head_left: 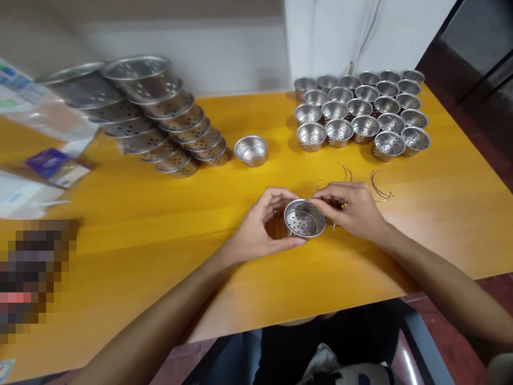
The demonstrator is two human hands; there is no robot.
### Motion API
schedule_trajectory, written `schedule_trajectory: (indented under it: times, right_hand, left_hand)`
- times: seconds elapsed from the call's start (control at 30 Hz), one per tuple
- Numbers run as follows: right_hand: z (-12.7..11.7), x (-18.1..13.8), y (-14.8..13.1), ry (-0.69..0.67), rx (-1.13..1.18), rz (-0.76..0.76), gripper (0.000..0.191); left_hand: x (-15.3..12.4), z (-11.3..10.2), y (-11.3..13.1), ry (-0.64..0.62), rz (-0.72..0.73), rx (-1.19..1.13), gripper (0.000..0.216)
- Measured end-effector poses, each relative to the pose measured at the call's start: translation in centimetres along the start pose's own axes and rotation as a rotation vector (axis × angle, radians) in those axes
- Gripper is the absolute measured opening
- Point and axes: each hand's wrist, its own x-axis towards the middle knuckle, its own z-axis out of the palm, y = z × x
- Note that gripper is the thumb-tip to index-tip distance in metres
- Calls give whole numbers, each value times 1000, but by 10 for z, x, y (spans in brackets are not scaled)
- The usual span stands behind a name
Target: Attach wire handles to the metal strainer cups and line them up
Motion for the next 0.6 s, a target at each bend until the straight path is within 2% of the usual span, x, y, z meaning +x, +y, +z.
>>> schedule_trajectory:
  times: [0.23,0.47,0.6]
  right_hand:
    - [-11,1,1,14,18,135,23]
    - [-4,-1,4,-130,47,198,28]
    - [-6,-2,5,-183,66,227,27]
  left_hand:
    - [0,1,0,121,40,154,72]
    - [0,3,2,158,50,287,72]
    - [0,6,6,175,118,411,69]
